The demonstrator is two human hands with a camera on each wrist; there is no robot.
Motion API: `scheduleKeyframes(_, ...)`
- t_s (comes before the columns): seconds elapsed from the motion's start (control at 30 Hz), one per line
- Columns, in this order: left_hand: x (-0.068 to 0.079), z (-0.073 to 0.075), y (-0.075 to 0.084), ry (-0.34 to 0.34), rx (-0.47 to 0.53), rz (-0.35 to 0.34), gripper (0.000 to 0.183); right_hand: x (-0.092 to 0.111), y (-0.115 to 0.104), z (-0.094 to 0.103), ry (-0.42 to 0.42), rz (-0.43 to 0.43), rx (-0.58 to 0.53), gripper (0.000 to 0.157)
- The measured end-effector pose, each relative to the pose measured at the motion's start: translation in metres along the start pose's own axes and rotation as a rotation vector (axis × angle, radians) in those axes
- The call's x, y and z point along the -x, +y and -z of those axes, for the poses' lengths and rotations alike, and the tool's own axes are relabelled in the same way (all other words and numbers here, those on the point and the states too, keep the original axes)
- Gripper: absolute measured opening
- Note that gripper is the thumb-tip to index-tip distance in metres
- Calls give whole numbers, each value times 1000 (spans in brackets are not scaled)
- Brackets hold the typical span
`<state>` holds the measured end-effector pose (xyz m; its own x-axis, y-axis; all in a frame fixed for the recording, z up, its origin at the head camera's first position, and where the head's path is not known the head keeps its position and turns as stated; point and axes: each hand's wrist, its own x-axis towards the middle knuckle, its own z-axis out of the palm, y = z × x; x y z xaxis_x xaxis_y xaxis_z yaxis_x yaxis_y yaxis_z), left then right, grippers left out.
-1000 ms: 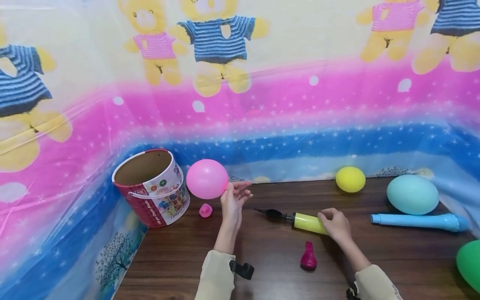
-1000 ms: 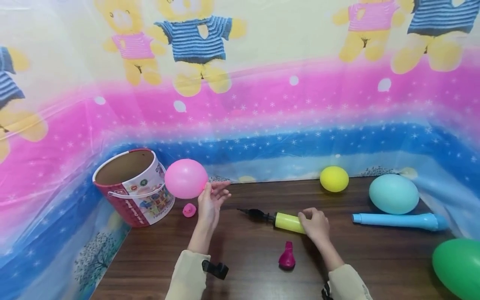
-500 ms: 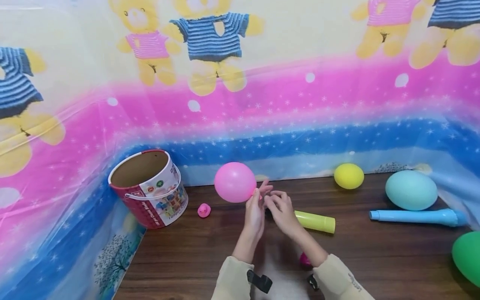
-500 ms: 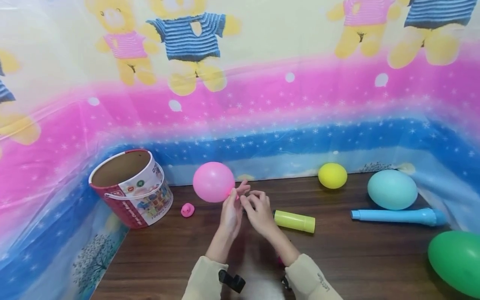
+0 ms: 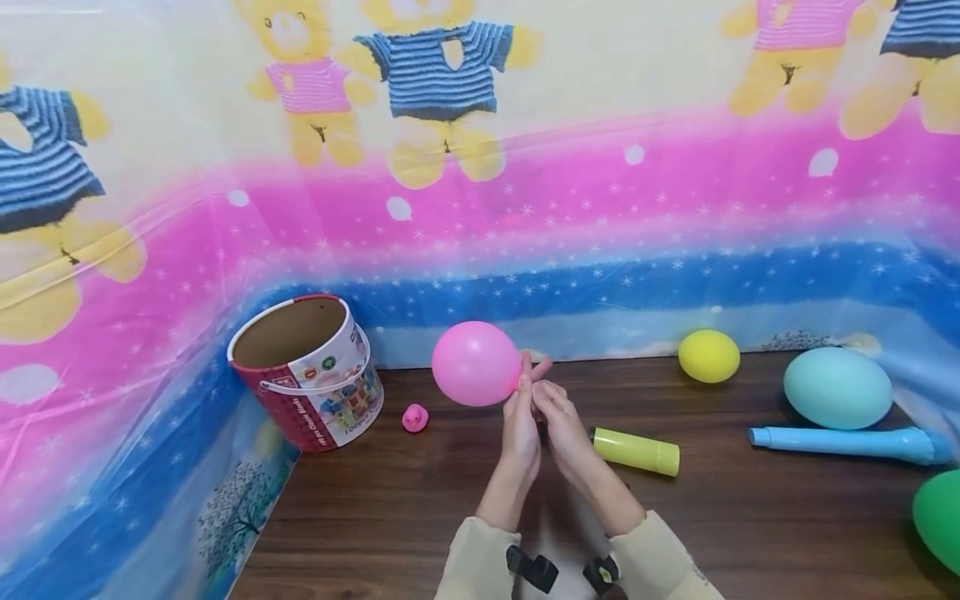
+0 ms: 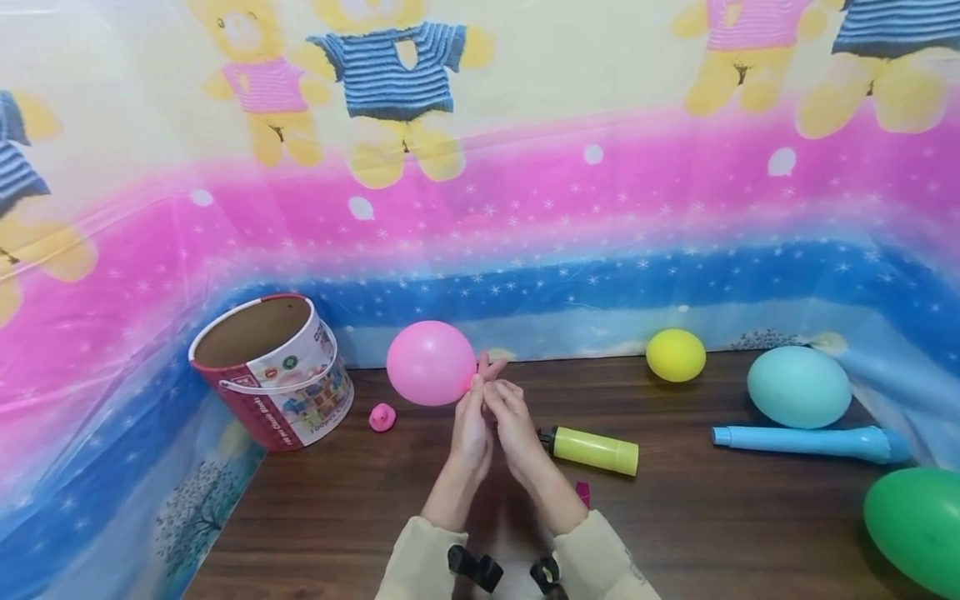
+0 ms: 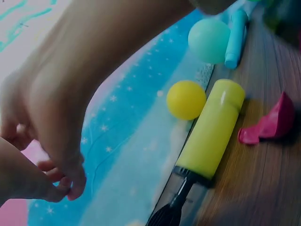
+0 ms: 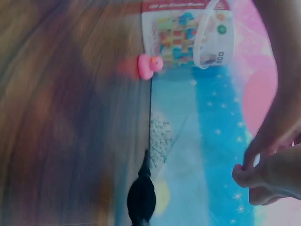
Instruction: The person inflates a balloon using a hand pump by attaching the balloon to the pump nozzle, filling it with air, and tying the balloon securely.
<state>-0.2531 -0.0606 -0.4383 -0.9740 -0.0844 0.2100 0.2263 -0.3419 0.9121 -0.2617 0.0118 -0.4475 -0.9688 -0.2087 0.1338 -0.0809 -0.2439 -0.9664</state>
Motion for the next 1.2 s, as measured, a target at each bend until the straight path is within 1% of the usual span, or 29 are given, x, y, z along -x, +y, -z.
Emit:
scheduleKeyframes(0.07,-3,7,3,6,8,26,45,5,1,1,-34,-17,12,30)
scheduleKeyframes(0.1,-5,11,5,9,24,41,43,8,2,2,-54,-19,59,31)
scheduleKeyframes(0.17,-12,24,10,12,76,73,44,17,3,5,-95,-5,197,31)
scheduleKeyframes(0.23,-20,39,16,8,124,105,47,26,3,8,-153,25,326,30)
scheduleKeyframes(0.3,-26,53,24,11,131,140,48,36,3,14,-218,68,414,29)
scheduleKeyframes(0.37,-31,65,31,10,108,175,46,43,3,21,-287,104,445,27)
scheduleKeyframes(0.43,-33,71,38,4,67,211,43,46,3,30,-337,135,448,27)
scheduleKeyframes(0.47,-33,72,42,-7,44,225,43,46,4,36,-350,142,436,27)
scheduleKeyframes(0.53,-30,72,50,-52,-1,246,42,41,6,49,-354,150,426,29)
scheduleKeyframes(0.57,-28,72,54,-83,-37,252,39,37,8,57,-343,145,427,30)
scheduleKeyframes(0.6,-26,71,57,-117,-82,254,37,31,10,65,-314,123,424,30)
scheduleKeyframes(0.67,-21,67,63,-189,-179,246,30,17,13,80,-230,59,409,30)
scheduleKeyframes(0.73,-18,62,64,-230,-276,229,25,0,12,92,-145,-14,373,29)
scheduleKeyframes(0.8,-16,55,60,-239,-368,203,24,-15,7,98,-61,-90,292,28)
scheduleKeyframes(0.83,-16,52,57,-235,-400,189,25,-21,2,99,-39,-112,249,29)
scheduleKeyframes(0.9,-16,46,50,-221,-462,150,27,-31,-10,99,-10,-138,164,31)
scheduleKeyframes(0.93,-17,43,46,-210,-491,127,27,-34,-17,98,7,-136,143,33)
scheduleKeyframes(1.0,-20,37,39,-178,-524,98,27,-37,-32,93,29,-100,160,32)
scheduleKeyframes(1.07,-24,31,31,-144,-529,80,28,-36,-45,86,38,-15,256,32)
scheduleKeyframes(1.13,-26,23,26,-113,-537,83,28,-32,-55,78,52,107,402,31)
scheduleKeyframes(1.2,-26,15,24,-100,-575,87,28,-28,-60,70,73,270,542,30)
